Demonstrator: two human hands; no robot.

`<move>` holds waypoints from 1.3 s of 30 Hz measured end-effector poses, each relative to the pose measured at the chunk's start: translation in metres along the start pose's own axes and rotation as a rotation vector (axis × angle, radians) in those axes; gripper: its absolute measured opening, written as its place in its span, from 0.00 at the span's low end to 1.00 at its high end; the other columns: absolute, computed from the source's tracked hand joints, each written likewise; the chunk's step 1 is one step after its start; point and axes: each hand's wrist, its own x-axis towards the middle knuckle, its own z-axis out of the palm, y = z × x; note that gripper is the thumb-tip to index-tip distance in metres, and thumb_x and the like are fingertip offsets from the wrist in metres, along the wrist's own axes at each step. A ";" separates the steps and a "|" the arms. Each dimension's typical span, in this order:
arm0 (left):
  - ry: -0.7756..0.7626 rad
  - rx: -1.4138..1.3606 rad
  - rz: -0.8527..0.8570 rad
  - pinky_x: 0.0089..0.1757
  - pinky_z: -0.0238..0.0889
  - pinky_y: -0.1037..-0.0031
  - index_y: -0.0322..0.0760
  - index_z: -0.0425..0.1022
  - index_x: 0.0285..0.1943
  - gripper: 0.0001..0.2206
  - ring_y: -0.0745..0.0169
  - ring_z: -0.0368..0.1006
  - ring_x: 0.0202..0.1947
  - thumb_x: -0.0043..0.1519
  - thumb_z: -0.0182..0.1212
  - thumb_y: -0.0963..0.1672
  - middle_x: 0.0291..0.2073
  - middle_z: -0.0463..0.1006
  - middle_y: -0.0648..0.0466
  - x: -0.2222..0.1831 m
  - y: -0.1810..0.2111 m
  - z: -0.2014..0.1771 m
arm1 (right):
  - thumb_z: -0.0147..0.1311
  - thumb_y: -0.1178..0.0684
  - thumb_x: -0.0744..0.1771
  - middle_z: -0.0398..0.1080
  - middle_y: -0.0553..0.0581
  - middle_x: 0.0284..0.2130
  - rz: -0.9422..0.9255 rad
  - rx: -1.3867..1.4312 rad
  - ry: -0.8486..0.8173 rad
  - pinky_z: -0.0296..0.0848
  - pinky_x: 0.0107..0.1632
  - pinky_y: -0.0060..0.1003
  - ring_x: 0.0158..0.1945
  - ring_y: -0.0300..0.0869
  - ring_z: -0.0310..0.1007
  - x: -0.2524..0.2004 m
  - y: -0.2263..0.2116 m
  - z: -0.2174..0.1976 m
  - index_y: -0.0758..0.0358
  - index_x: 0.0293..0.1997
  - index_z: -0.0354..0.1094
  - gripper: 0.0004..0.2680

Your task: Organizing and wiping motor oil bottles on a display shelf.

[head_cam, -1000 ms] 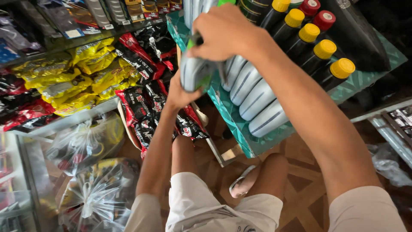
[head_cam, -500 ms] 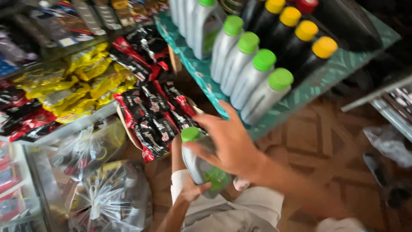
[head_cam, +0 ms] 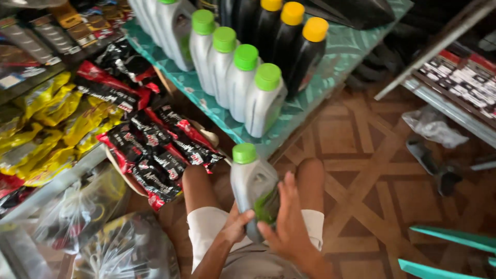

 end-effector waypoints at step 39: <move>0.472 0.794 0.137 0.49 0.70 0.66 0.33 0.75 0.61 0.30 0.49 0.79 0.44 0.50 0.68 0.51 0.47 0.83 0.42 -0.070 -0.035 0.041 | 0.34 0.34 0.72 0.31 0.76 0.77 -0.024 0.378 -0.003 0.35 0.79 0.62 0.82 0.66 0.30 0.021 -0.027 -0.062 0.74 0.77 0.35 0.32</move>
